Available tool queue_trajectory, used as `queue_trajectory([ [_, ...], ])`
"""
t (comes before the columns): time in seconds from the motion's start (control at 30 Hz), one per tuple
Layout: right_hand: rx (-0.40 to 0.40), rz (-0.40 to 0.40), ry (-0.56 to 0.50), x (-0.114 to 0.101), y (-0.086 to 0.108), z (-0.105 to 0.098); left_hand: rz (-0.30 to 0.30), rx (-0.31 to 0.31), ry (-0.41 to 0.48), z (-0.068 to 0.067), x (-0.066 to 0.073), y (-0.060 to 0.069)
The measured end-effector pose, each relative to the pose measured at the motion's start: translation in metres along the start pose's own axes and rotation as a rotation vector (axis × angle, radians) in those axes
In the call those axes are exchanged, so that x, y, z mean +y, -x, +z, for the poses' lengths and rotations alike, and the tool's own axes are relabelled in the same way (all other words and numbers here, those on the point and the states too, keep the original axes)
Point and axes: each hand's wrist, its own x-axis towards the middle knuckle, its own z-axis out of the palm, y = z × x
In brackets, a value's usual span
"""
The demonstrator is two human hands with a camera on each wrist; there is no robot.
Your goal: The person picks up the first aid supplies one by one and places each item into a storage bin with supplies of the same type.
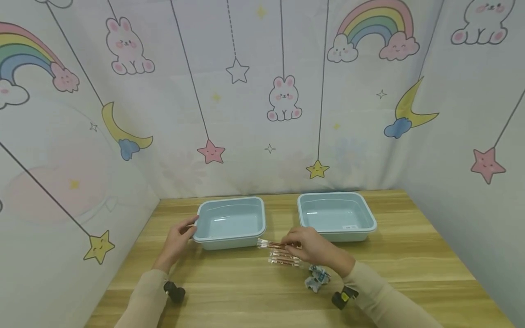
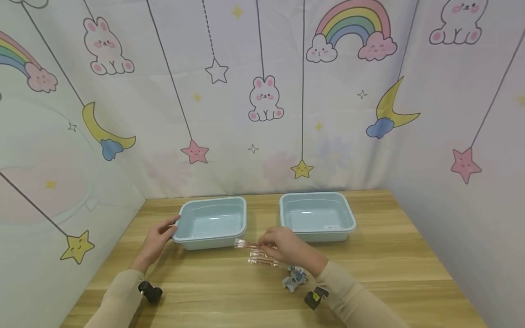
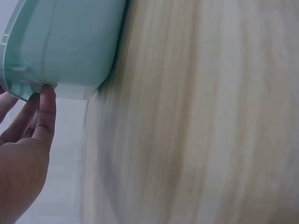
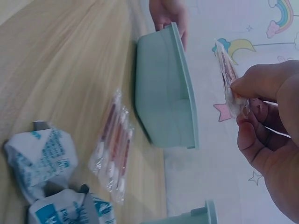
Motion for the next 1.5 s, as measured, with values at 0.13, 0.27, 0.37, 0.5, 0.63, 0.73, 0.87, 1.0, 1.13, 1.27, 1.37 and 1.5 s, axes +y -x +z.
queue_trajectory([
  [0.13, 0.001, -0.001, 0.010, -0.002, -0.009, -0.003, -0.001, -0.007, 0.001, 0.000, -0.001, 0.000],
  [0.27, 0.010, -0.002, 0.013, -0.003, -0.016, -0.004, -0.003, -0.009, 0.014, 0.000, -0.002, 0.001],
  [0.37, 0.019, -0.009, 0.008, -0.003, -0.021, -0.005, -0.004, -0.005, 0.008, 0.000, -0.002, 0.001],
  [0.5, 0.021, 0.000, -0.014, -0.003, -0.025, -0.005, -0.003, -0.006, 0.000, -0.001, -0.001, 0.001],
  [0.63, 0.014, 0.030, -0.032, -0.001, -0.030, -0.005, -0.003, -0.013, 0.012, -0.001, 0.001, 0.002],
  [0.73, 0.012, 0.041, -0.032, -0.001, -0.034, -0.005, -0.005, -0.016, 0.015, -0.001, 0.002, 0.002],
  [0.87, 0.015, 0.048, -0.032, -0.001, -0.039, -0.007, -0.005, -0.014, 0.012, 0.000, 0.002, 0.002],
  [1.0, 0.019, 0.055, -0.031, 0.000, -0.044, -0.009, 0.006, -0.011, 0.007, 0.000, 0.002, 0.001],
  [1.13, 0.035, 0.059, -0.043, 0.002, -0.049, -0.009, 0.012, -0.005, 0.002, -0.002, 0.001, 0.000],
  [1.27, 0.055, 0.055, -0.050, 0.004, -0.055, -0.008, 0.019, -0.004, -0.005, -0.002, 0.001, 0.001],
  [1.37, 0.060, 0.043, -0.035, 0.007, -0.060, -0.007, 0.015, -0.006, -0.007, -0.002, 0.001, 0.001],
  [1.5, 0.064, 0.036, -0.023, 0.007, -0.064, -0.007, 0.011, -0.006, 0.000, -0.001, 0.000, 0.000],
])
